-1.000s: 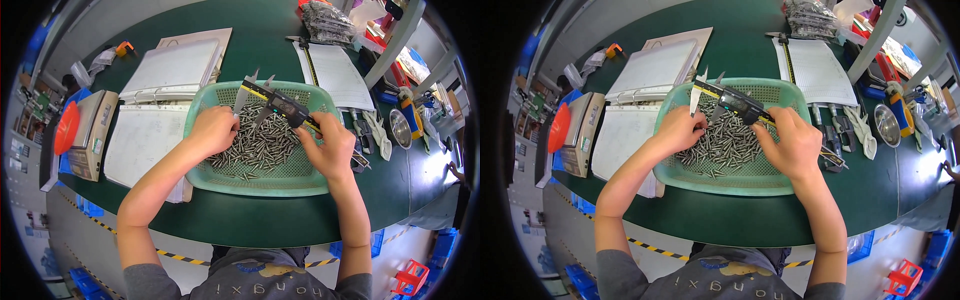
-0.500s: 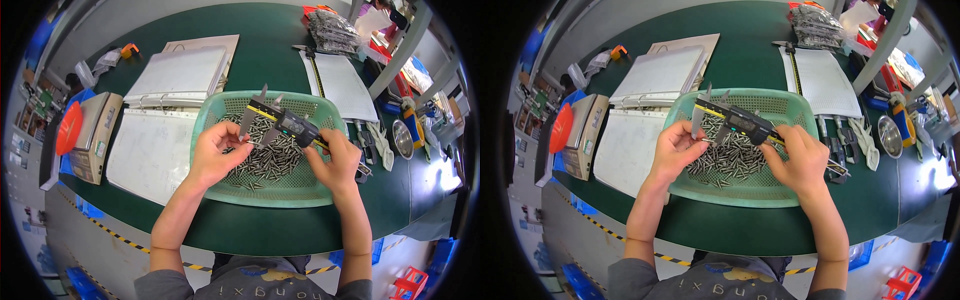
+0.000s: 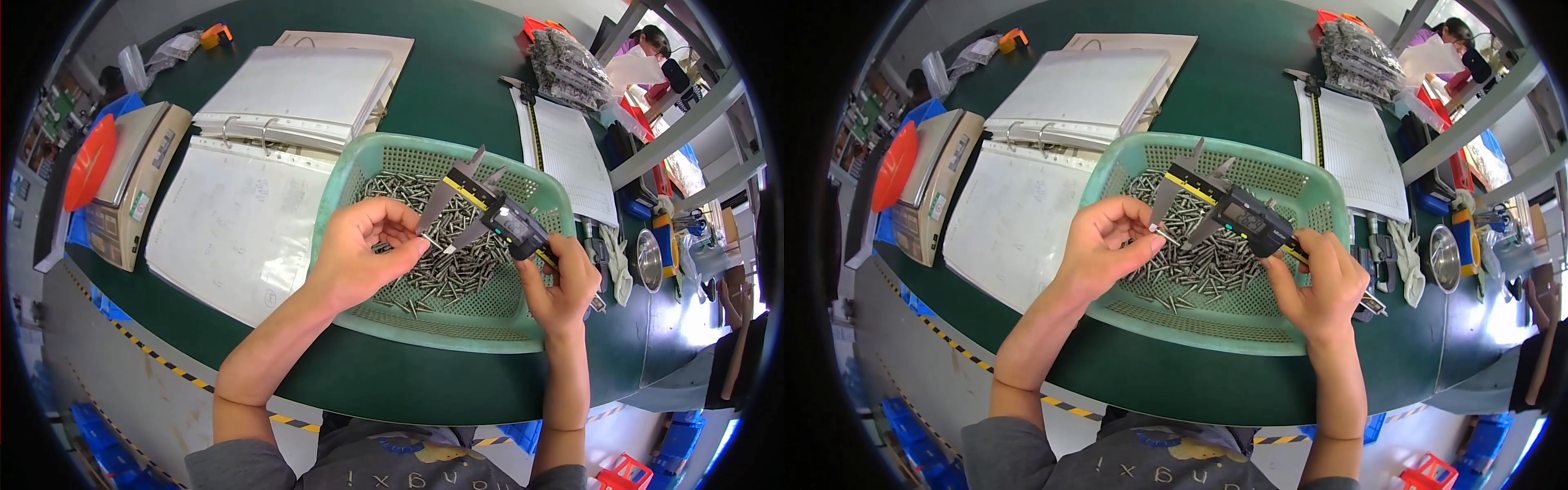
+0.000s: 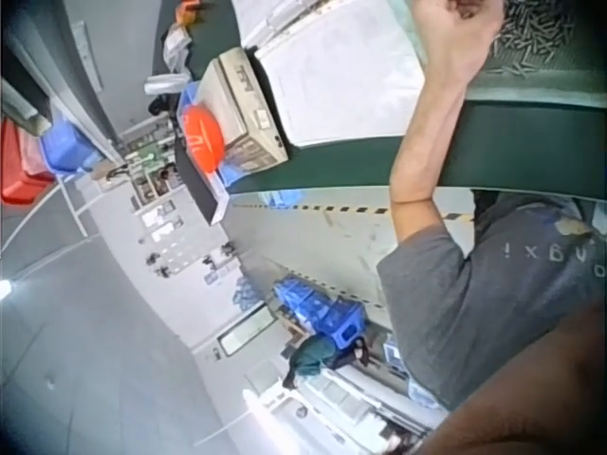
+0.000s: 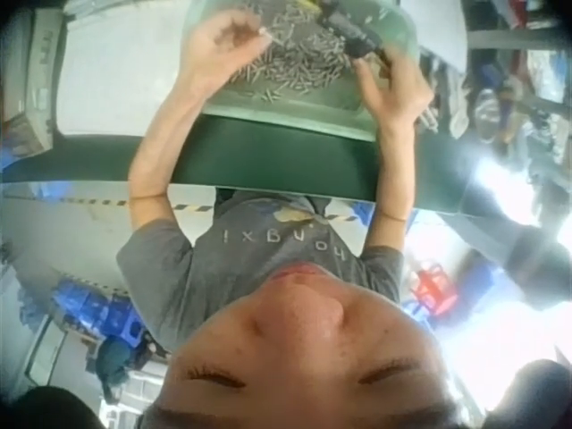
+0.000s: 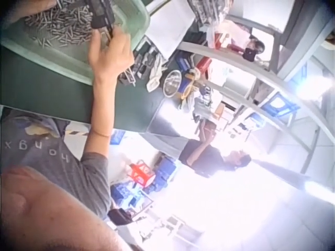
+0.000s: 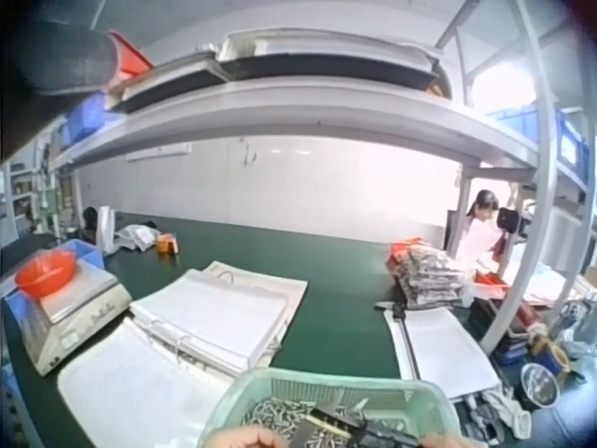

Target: Measuring small metal hardware pins using a digital caliper at a factory workbench.

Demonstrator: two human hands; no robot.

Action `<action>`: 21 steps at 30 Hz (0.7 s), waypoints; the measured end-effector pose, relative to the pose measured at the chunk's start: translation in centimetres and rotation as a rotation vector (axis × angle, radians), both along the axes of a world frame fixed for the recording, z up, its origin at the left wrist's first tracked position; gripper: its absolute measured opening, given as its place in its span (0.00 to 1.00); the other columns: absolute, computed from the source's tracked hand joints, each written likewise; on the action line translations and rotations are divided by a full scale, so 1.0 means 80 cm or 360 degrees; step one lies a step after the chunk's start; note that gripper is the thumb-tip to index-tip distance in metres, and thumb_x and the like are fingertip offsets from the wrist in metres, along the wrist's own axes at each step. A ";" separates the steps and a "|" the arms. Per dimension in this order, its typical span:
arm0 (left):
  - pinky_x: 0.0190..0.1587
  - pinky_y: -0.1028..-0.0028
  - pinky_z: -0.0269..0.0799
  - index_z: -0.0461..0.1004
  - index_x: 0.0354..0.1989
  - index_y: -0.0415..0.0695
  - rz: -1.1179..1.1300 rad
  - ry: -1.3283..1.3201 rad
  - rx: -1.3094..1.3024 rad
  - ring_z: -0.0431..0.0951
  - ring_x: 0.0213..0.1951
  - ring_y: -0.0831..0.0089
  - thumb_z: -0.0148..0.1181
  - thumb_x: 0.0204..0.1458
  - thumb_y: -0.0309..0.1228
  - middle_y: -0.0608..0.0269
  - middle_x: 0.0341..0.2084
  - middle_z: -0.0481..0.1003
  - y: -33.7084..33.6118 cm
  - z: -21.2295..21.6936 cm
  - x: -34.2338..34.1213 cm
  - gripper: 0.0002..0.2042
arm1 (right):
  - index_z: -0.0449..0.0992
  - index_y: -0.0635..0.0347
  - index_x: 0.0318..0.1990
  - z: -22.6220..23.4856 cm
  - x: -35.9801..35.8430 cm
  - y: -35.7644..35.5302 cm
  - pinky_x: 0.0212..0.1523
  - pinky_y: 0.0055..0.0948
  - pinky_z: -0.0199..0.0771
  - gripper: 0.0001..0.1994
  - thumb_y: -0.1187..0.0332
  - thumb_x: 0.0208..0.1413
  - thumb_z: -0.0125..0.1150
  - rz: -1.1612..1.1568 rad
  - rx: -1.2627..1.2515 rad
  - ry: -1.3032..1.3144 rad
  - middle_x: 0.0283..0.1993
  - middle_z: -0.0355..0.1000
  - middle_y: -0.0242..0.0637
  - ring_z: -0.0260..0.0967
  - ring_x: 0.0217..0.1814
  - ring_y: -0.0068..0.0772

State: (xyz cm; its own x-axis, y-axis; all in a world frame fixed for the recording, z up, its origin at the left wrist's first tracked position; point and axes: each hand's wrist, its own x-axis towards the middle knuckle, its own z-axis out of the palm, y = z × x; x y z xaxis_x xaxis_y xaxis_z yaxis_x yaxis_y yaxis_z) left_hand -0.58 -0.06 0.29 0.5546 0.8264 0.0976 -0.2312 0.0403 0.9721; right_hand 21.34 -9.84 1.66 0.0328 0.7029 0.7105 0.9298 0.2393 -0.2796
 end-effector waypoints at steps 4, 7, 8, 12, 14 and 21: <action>0.35 0.81 0.67 0.71 0.32 0.36 0.0015 -0.0009 0.0007 0.71 0.29 0.81 0.60 0.42 0.20 0.64 0.28 0.73 -0.001 -0.002 -0.001 0.08 | 0.70 0.62 0.29 0.000 -0.002 0.001 0.14 0.23 0.57 0.14 0.68 0.35 0.69 0.0003 0.0003 -0.0005 0.18 0.63 0.34 0.58 0.14 0.27; 0.35 0.80 0.67 0.70 0.31 0.36 0.0007 -0.0002 -0.0002 0.71 0.30 0.81 0.60 0.42 0.20 0.64 0.28 0.73 -0.002 0.001 0.000 0.08 | 0.71 0.62 0.29 0.001 -0.001 -0.001 0.14 0.23 0.57 0.14 0.68 0.35 0.69 -0.0001 -0.0022 0.0024 0.17 0.62 0.33 0.58 0.14 0.28; 0.35 0.80 0.67 0.70 0.31 0.36 0.0002 0.0002 -0.0002 0.71 0.30 0.81 0.60 0.42 0.20 0.64 0.28 0.73 -0.002 0.001 0.000 0.08 | 0.71 0.62 0.28 0.001 -0.002 0.000 0.14 0.23 0.56 0.14 0.68 0.35 0.69 -0.0004 -0.0025 0.0020 0.17 0.62 0.33 0.58 0.14 0.27; 0.35 0.80 0.67 0.70 0.31 0.36 0.0002 -0.0030 -0.0058 0.71 0.30 0.81 0.60 0.42 0.20 0.64 0.28 0.73 -0.003 0.002 0.000 0.08 | 0.71 0.62 0.28 0.002 -0.003 -0.001 0.14 0.23 0.56 0.14 0.68 0.35 0.69 -0.0028 -0.0047 0.0024 0.17 0.62 0.33 0.58 0.14 0.27; 0.35 0.80 0.67 0.70 0.31 0.36 0.0004 -0.0029 -0.0058 0.71 0.30 0.81 0.60 0.42 0.20 0.64 0.28 0.73 -0.003 0.002 -0.001 0.08 | 0.71 0.62 0.28 0.001 -0.003 0.000 0.14 0.23 0.56 0.14 0.67 0.35 0.69 -0.0029 -0.0045 0.0030 0.17 0.62 0.33 0.58 0.13 0.27; 0.36 0.79 0.68 0.70 0.31 0.36 0.0001 -0.0046 -0.0006 0.71 0.30 0.80 0.60 0.42 0.21 0.64 0.28 0.72 -0.003 0.003 -0.001 0.08 | 0.71 0.62 0.27 0.001 -0.004 -0.001 0.13 0.24 0.56 0.14 0.66 0.35 0.69 -0.0046 -0.0053 0.0041 0.16 0.61 0.33 0.57 0.13 0.27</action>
State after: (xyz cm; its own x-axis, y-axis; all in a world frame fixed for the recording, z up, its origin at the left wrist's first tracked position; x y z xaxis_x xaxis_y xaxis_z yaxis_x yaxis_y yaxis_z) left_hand -0.66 -0.28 0.49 0.5510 0.8271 0.1108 -0.2594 0.0435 0.9648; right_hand 21.04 -9.88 1.77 0.0717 0.7245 0.6856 0.9286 0.2024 -0.3110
